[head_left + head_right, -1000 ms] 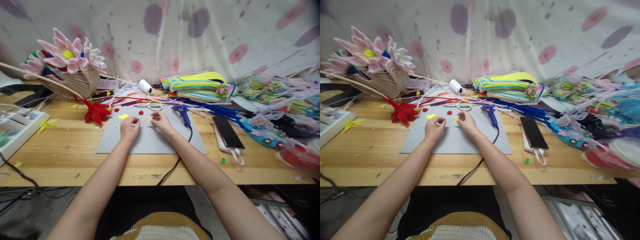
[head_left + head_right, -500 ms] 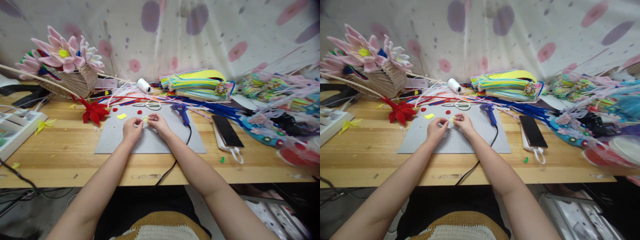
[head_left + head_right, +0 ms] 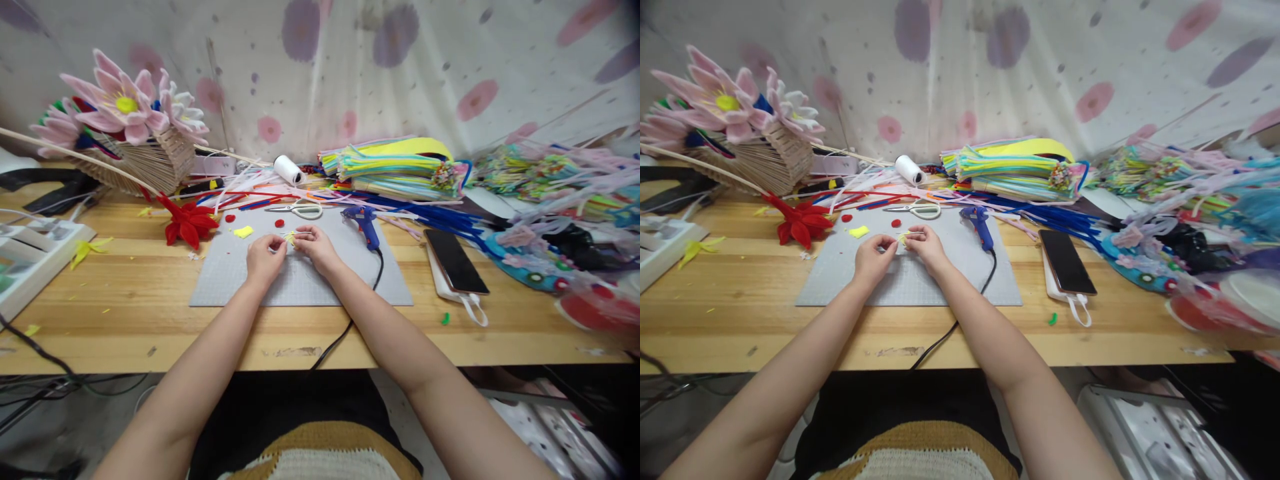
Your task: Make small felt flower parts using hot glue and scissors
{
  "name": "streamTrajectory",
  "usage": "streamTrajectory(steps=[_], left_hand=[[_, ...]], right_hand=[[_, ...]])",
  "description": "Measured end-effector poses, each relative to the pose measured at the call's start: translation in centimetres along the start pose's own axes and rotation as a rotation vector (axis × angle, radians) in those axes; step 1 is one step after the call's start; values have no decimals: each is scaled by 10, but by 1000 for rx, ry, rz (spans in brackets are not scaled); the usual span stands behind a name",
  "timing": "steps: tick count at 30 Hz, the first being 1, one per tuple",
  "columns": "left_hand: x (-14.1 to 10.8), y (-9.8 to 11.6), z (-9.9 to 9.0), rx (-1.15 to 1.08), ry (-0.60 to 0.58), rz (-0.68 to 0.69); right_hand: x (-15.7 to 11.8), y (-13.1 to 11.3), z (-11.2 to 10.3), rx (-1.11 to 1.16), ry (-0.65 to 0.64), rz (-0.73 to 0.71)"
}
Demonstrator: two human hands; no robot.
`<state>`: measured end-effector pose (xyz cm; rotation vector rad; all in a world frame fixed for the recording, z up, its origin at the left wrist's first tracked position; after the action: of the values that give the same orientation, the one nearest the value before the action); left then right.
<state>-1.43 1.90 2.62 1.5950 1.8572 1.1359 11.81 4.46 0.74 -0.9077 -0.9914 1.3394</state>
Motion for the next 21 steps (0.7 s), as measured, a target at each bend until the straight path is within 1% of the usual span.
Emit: streamTrajectory(steps=[5,21], left_hand=[[0,-2,1,-54,-16,-54],[0,-4,5,-102,-62,-86]], right_hand=[[2,2,0,18,8,4],[1,2,-1,10,-15,11]])
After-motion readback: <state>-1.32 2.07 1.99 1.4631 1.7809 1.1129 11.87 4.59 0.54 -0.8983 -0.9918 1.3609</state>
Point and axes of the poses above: each hand's wrist, its own x-axis towards the middle knuckle, its own z-axis out of the palm, y = z × x, the point moved 4 cm from there along x, towards the middle knuckle, and after that the axes turned 12 degrees about -z, right-handed, at the moved point
